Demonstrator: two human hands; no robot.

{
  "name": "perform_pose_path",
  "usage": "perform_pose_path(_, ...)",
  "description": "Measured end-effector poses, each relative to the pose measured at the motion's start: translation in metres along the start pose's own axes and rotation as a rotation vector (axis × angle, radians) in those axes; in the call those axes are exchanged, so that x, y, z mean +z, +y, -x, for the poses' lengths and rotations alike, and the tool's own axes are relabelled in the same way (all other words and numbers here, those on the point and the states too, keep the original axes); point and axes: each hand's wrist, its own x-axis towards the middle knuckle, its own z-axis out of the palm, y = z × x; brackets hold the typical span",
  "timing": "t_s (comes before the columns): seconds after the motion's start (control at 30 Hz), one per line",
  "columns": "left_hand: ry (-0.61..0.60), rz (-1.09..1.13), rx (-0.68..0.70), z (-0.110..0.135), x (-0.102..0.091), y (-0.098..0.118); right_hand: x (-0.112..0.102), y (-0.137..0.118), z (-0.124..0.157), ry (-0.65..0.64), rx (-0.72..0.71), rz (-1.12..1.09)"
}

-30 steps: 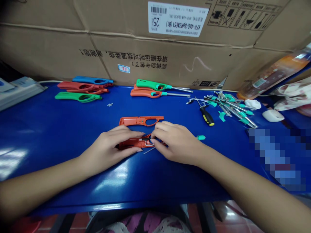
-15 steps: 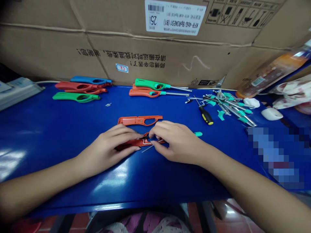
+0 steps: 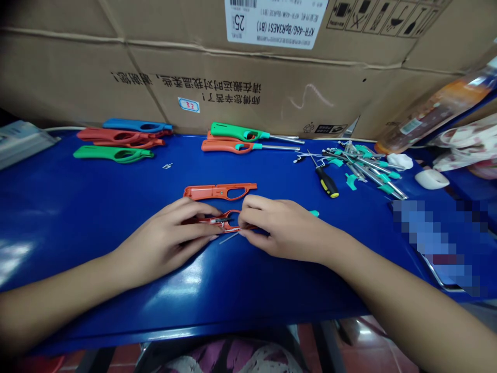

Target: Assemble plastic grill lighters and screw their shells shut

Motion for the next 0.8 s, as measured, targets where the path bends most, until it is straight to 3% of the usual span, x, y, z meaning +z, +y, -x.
perform_pose_path(0.23, -0.034, -0.133, 0.057, 0.0001, -0.0032, 0.0024, -0.0005, 0.0018, 0.0000, -0.048, -0.033, 0.027)
perform_pose_path(0.6, 0.034, -0.086, 0.061, 0.0016, 0.0000, -0.0003, -0.0019, 0.0027, 0.0004, -0.055, -0.060, 0.005)
perform_pose_path(0.8, -0.009, -0.128, 0.061, 0.0003, -0.0004, 0.0019, 0.0018, 0.0021, -0.0002, 0.007, -0.033, 0.043)
